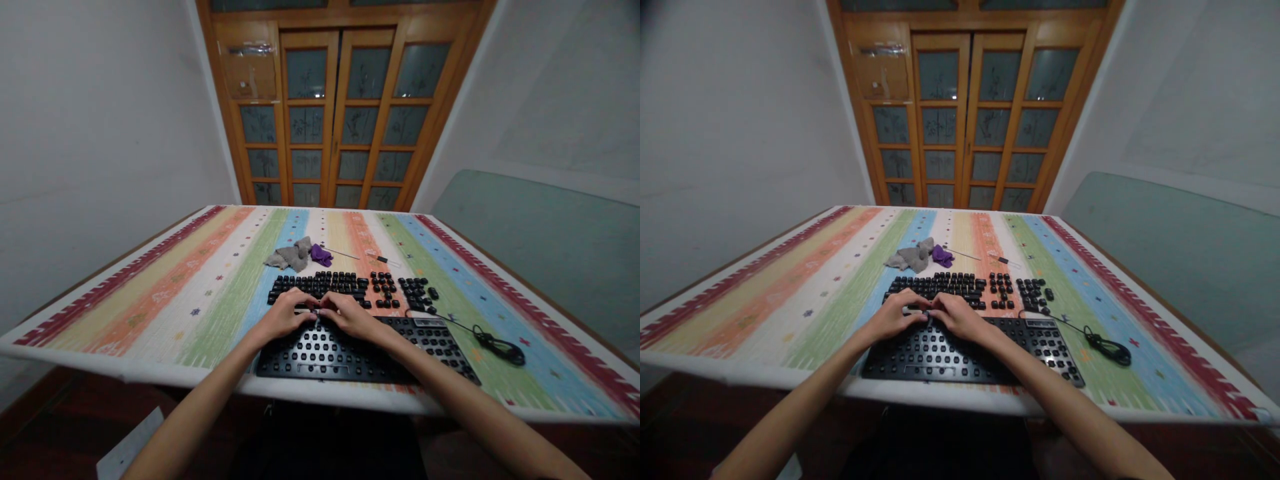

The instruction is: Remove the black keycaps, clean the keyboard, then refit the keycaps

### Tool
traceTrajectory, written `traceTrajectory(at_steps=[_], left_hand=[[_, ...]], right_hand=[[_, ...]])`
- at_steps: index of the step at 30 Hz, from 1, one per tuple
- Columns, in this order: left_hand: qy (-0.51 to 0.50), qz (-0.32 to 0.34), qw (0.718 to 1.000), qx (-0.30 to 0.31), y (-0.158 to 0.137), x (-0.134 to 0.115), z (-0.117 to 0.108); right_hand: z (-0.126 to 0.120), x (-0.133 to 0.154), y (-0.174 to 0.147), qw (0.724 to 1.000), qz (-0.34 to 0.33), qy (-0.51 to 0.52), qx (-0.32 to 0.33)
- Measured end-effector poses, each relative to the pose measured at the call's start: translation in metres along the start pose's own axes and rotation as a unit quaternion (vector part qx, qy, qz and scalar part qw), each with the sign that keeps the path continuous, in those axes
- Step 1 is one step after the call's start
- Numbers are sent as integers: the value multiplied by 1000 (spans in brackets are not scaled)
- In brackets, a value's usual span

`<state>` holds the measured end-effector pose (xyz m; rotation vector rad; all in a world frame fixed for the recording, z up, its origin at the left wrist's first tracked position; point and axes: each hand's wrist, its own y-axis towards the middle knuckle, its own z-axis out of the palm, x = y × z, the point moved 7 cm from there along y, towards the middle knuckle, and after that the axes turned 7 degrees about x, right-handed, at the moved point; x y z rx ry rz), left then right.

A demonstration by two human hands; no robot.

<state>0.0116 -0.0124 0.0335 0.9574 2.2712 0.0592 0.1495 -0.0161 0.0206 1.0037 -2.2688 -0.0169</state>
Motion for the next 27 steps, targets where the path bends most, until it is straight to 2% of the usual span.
traceTrajectory(at_steps=[5,9,15,27], left_hand=[[1,25,1000,-1,-7,7,5],[3,40,999,10,-8,4,6],[34,63,997,11,-11,-2,7],[57,88,994,-14,-12,-5,9]], right_hand=[[8,4,-5,995,-56,-78,-35],[9,4,-6,993,-62,-98,-37],[3,10,-10,995,-63,-67,-24],[5,2,-10,996,-52,-51,-60]])
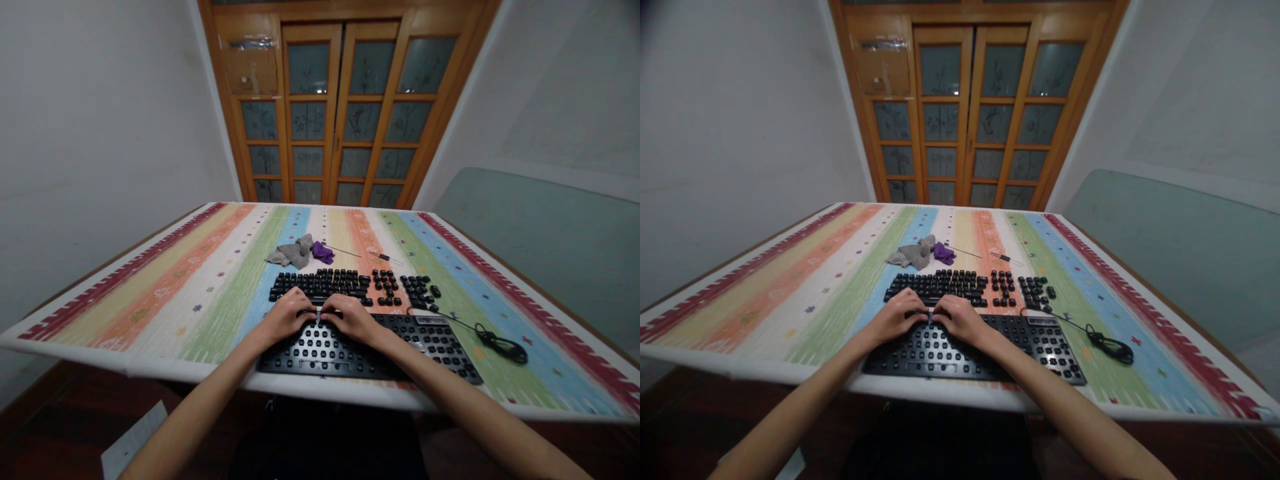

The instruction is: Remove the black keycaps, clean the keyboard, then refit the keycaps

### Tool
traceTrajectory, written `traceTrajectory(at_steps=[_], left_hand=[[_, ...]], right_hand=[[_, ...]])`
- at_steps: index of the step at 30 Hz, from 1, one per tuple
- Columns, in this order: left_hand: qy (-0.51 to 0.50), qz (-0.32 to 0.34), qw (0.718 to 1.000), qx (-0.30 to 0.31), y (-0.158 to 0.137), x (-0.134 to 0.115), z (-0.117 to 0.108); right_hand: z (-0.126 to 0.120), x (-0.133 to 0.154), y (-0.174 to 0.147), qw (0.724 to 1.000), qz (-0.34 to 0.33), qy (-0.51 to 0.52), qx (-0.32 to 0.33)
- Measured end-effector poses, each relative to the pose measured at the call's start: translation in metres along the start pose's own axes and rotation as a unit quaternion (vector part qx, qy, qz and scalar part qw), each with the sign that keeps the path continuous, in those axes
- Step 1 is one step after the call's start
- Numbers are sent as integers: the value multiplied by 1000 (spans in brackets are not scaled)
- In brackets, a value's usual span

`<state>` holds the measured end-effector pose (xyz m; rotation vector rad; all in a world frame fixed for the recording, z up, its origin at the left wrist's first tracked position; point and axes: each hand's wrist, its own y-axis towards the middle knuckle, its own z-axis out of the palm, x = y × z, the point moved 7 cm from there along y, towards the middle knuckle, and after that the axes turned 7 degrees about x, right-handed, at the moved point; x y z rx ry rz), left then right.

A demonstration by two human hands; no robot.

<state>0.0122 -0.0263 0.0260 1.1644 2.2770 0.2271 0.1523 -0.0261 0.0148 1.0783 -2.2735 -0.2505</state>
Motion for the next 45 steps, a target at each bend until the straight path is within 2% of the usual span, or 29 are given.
traceTrajectory(at_steps=[4,7,11,15,21,26,29,34,36,40,42,45], left_hand=[[-13,-28,999,-10,-2,1,-2],[-14,-41,999,-9,-3,0,-2],[-1,-43,999,-8,-2,0,1],[8,-42,999,17,1,2,5],[64,-10,996,59,4,-7,4],[97,-11,993,68,1,-15,2],[80,-22,995,63,1,-14,0],[40,-38,996,65,17,-2,-10],[46,-49,996,53,31,7,-16],[86,-91,992,27,65,35,-22],[93,-113,988,47,82,52,-19],[74,-136,984,90,102,73,-9]], right_hand=[[-3,1,0,999,26,32,-5],[-2,3,-1,1000,24,10,-4],[2,5,-2,1000,-2,-26,0],[0,12,-2,998,-38,-40,3],[0,32,-7,987,-76,-132,48],[5,38,-13,981,-63,-173,54],[4,37,-11,986,-46,-152,60],[-12,16,7,995,-32,-10,89],[-24,-2,18,998,-14,14,63],[-45,-51,43,996,78,-32,-20],[-45,-72,53,992,114,-56,-16],[-41,-94,65,989,135,-60,-4]])
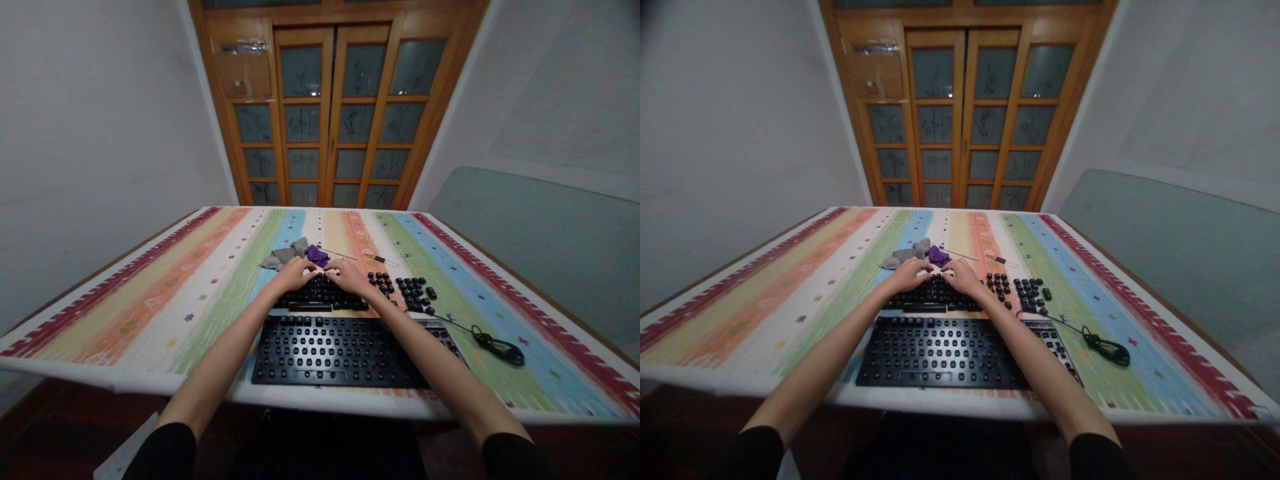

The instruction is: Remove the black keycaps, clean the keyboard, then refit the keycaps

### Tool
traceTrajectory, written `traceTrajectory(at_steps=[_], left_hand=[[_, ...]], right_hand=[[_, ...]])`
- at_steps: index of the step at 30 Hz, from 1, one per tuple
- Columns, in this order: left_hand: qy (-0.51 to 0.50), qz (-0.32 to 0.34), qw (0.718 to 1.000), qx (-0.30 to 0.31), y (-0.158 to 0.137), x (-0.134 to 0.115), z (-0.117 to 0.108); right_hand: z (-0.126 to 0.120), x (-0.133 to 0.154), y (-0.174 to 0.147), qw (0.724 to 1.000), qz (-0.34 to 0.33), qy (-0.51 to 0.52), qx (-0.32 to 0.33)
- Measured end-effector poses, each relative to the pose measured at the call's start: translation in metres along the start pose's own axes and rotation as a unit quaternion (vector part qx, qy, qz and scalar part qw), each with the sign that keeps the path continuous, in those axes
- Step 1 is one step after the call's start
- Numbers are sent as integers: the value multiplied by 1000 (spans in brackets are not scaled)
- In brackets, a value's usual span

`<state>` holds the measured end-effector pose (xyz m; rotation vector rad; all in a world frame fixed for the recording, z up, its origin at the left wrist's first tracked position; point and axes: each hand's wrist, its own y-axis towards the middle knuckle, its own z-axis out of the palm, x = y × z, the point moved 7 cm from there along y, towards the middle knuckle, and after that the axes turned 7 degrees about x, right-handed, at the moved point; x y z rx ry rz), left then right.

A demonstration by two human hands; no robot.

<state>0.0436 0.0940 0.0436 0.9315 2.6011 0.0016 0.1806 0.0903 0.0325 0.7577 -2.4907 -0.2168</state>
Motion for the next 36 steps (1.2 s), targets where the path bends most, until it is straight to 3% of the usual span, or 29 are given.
traceTrajectory(at_steps=[8,22,28,32,34,36], left_hand=[[-32,-2,997,74,31,15,15],[-50,-7,996,76,31,18,18],[-49,-29,998,27,27,18,5],[-53,-40,997,-36,7,10,-11],[-74,-10,994,-84,-12,-2,-19],[-106,44,990,-76,-31,-21,-16]], right_hand=[[17,-22,18,1000,-1,6,17],[24,-17,28,999,-6,5,39],[17,-7,29,1000,-11,20,18],[1,0,15,999,-13,41,0],[-9,5,-2,998,-23,53,0],[-18,15,-25,996,-54,72,-1]])
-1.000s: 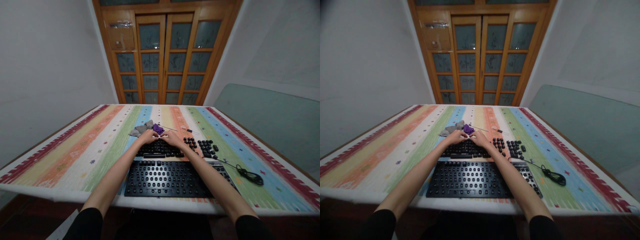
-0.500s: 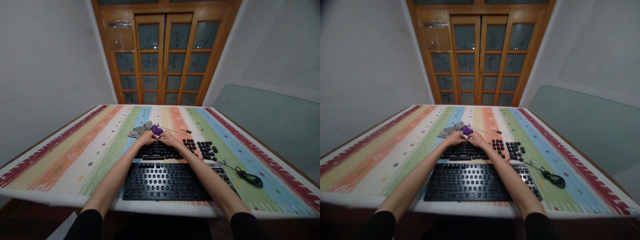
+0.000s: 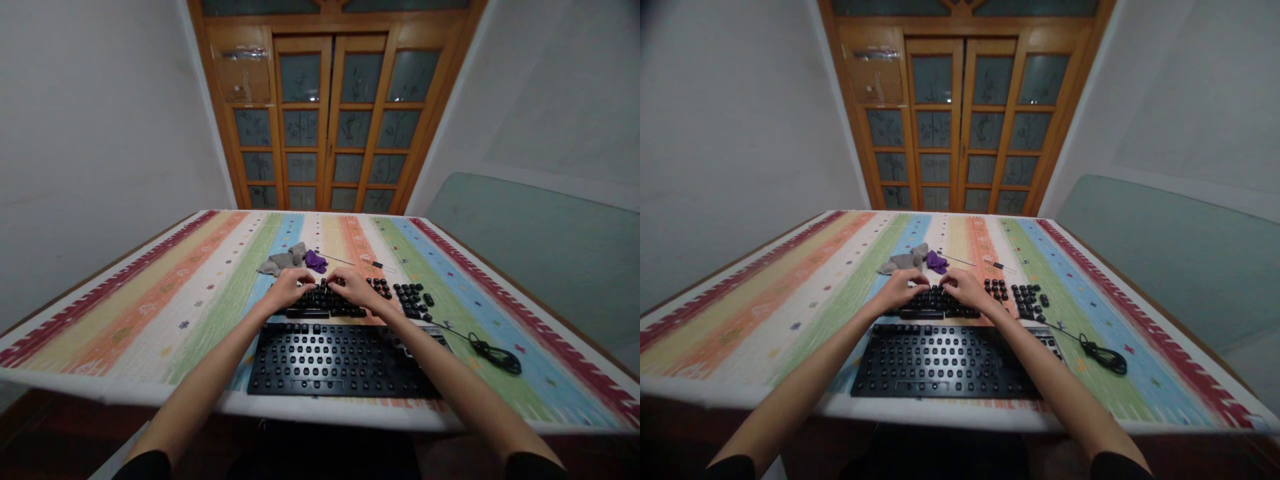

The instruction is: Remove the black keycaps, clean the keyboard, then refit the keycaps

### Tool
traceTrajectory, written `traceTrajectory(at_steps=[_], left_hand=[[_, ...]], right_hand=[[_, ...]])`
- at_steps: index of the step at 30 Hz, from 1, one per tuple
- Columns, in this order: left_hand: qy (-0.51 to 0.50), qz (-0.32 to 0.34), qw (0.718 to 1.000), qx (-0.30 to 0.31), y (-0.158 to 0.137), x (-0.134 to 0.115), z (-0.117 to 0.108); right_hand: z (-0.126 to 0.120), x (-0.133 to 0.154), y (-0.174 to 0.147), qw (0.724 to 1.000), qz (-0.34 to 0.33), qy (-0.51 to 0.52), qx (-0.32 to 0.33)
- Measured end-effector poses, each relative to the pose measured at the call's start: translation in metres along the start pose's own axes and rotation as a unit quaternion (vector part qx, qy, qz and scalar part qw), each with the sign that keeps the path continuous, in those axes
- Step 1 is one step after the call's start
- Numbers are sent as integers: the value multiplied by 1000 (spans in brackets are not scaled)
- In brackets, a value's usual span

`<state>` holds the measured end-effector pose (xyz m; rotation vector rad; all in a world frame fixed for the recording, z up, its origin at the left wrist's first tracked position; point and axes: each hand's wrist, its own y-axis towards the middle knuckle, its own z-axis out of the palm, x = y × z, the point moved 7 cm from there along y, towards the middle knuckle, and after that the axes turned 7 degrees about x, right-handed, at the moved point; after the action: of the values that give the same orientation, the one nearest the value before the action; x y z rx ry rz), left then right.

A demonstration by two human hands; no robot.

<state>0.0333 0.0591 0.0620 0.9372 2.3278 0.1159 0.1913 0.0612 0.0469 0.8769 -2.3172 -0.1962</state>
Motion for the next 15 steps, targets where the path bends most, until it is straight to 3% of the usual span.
traceTrajectory(at_steps=[7,11,15], left_hand=[[-52,86,993,61,-48,-45,37],[-32,90,992,86,-55,-50,53],[-16,91,992,80,-56,-51,56]], right_hand=[[10,33,-67,996,-8,67,55],[22,37,-78,995,-12,84,54],[27,38,-80,996,-21,74,37]])
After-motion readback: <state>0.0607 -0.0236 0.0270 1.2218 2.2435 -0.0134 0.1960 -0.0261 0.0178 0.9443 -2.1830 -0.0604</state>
